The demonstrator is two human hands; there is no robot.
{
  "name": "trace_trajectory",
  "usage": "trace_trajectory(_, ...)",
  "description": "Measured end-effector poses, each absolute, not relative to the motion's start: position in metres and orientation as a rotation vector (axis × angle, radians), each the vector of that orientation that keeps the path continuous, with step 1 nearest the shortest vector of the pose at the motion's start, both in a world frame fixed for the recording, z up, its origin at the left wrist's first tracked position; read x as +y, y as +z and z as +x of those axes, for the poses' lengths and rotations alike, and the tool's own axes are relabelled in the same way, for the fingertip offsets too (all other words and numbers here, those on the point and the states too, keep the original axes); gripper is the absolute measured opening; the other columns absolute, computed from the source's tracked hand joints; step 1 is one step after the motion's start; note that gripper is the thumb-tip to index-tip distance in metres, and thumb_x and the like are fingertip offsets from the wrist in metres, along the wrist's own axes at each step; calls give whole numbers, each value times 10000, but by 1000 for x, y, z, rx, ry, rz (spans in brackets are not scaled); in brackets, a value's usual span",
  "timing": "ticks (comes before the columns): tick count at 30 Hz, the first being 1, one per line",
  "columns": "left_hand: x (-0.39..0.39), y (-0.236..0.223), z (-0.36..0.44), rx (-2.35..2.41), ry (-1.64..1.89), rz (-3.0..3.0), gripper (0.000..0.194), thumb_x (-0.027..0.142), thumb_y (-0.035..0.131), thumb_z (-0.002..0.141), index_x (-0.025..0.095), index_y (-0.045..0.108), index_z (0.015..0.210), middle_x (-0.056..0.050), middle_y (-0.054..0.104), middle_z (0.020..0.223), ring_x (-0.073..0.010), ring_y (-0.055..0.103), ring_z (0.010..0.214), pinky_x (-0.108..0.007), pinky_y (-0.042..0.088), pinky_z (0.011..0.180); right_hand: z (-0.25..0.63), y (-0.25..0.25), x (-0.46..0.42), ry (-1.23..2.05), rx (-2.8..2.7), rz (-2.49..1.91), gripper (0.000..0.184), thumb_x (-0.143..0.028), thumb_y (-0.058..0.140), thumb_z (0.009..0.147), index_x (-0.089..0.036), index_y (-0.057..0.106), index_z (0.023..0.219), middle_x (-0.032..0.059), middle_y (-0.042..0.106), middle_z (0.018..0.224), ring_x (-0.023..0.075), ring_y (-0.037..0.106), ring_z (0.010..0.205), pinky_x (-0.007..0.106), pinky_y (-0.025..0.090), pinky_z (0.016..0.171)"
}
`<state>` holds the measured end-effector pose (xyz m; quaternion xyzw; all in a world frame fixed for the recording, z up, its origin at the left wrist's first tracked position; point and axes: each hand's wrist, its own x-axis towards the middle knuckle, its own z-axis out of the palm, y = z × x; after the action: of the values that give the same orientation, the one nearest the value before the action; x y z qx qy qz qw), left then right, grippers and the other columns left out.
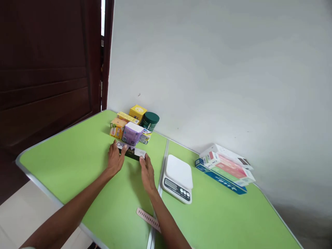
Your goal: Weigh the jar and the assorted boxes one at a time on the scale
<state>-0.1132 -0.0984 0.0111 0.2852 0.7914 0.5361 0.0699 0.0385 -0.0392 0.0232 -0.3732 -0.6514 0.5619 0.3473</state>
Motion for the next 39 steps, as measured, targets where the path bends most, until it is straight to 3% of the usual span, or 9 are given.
trace_trajectory(4, -103, 25, -88, 2263, 1785, 937, 759, 630, 415, 987, 120, 390, 1549, -232, 519, 1491, -368, 437, 1463, -582, 294, 1247, 63, 46, -43, 1352, -1667, -982, 843, -708, 581, 903, -192, 486, 1562, 101, 469, 1623, 329, 451, 1493, 464, 392, 1208)
trace_trajectory(11, -66, 43, -10, 1881, 1761, 1173, 803, 626, 439, 999, 135, 278, 1614, -193, 348, 1669, -322, 287, 1580, -503, 202, 1315, 154, 70, -4, 1008, -1564, -1177, 849, -755, 545, 883, -196, 547, 1522, 105, 512, 1592, 335, 408, 1517, 500, 300, 1256)
trace_trajectory(21, -20, 22, 53, 1688, 1493, 1385, 843, 617, 427, 1003, 95, 205, 1626, -240, 336, 1660, -331, 272, 1583, -520, 206, 1311, 239, 34, 34, 1002, -1457, -1295, 830, -751, 508, 920, -176, 541, 1518, 120, 483, 1615, 326, 409, 1513, 482, 269, 1273)
trace_trajectory(24, -16, 16, 45, 1690, 1525, 1390, 845, 620, 445, 1001, 111, 199, 1629, -237, 363, 1650, -329, 331, 1557, -534, 238, 1295, 246, 15, 40, 1079, -1412, -1246, 825, -754, 519, 921, -196, 514, 1528, 122, 446, 1641, 314, 398, 1518, 466, 299, 1261)
trace_trajectory(27, -11, 10, 31, 1725, 1581, 1213, 810, 641, 430, 1004, 133, 251, 1609, -243, 449, 1591, -334, 460, 1478, -552, 342, 1235, 254, -3, 49, 1127, -1241, -1216, 852, -778, 479, 927, -176, 469, 1529, 172, 518, 1570, 317, 530, 1414, 487, 405, 1187)
trace_trajectory(32, -9, -4, 16, 1779, 1625, 1148, 779, 673, 419, 998, 134, 341, 1556, -245, 564, 1466, -312, 632, 1289, -545, 446, 1144, 264, -14, 56, 977, -1243, -1279, 764, -798, 464, 914, -165, 612, 1316, 180, 670, 1344, 313, 666, 1210, 500, 467, 1103)
trace_trajectory(39, -13, -11, 16, 1797, 1647, 1179, 765, 672, 401, 1006, 139, 354, 1554, -237, 574, 1443, -308, 631, 1283, -535, 469, 1121, 261, -12, 48, 951, -1251, -1227, 753, -786, 453, 920, -138, 638, 1254, 187, 697, 1272, 314, 684, 1164, 492, 499, 1071)
